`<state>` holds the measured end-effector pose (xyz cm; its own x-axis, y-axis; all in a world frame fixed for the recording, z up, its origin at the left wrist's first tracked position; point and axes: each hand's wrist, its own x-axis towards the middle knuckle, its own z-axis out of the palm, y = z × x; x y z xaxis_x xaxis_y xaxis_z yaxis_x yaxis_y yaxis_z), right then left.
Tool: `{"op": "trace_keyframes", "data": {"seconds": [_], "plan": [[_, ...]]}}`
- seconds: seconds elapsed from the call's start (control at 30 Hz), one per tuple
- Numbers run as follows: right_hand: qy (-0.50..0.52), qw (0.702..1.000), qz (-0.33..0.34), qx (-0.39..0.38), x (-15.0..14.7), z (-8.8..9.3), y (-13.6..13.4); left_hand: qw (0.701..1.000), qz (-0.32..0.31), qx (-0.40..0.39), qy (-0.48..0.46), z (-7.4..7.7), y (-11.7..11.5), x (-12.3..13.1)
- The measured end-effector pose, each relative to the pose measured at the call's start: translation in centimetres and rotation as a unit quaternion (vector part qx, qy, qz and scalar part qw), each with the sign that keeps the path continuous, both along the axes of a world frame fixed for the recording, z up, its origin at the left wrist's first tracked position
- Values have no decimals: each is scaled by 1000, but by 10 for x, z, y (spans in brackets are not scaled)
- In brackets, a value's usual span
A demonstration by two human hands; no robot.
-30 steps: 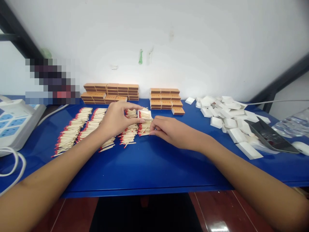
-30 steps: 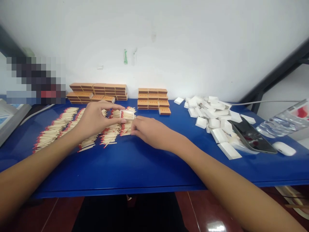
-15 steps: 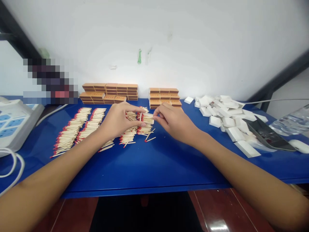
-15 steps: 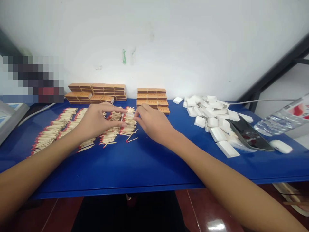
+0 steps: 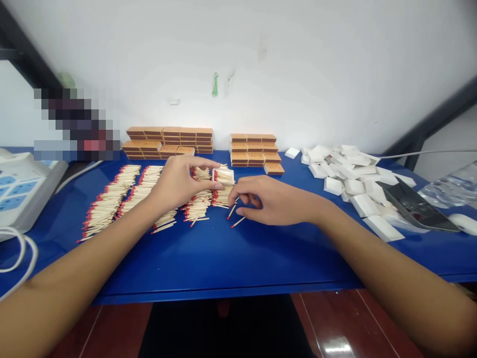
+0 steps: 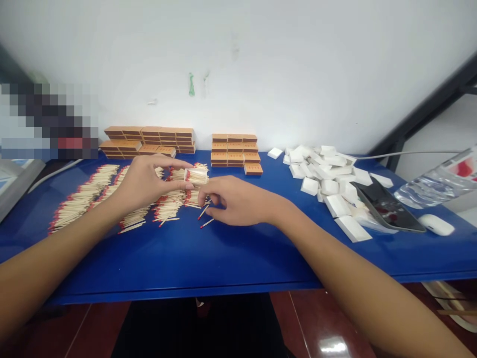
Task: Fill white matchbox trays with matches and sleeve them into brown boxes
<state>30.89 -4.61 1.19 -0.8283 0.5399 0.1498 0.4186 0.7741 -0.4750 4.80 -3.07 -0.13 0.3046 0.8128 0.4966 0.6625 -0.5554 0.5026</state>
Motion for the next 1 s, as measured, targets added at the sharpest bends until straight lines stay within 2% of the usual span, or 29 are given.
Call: {"op": "trace_keyframes", "data": {"seconds": [0.3,0.53,0.83,1.0], "plan": [[-72,993,-22,-90,3,0,2,1000,4,-12,-6,1,-2,3],[-80,991,-33,-100,1,0,0,1000,2,-2,5,0,-2,2],[-25,996,-70,-55,2,-1,6,1000,-16,-6,7,-4,0,1],[35,991,-127,11,2,-3,7,1000,-30,-9,-2,-2,-4,4]]}}
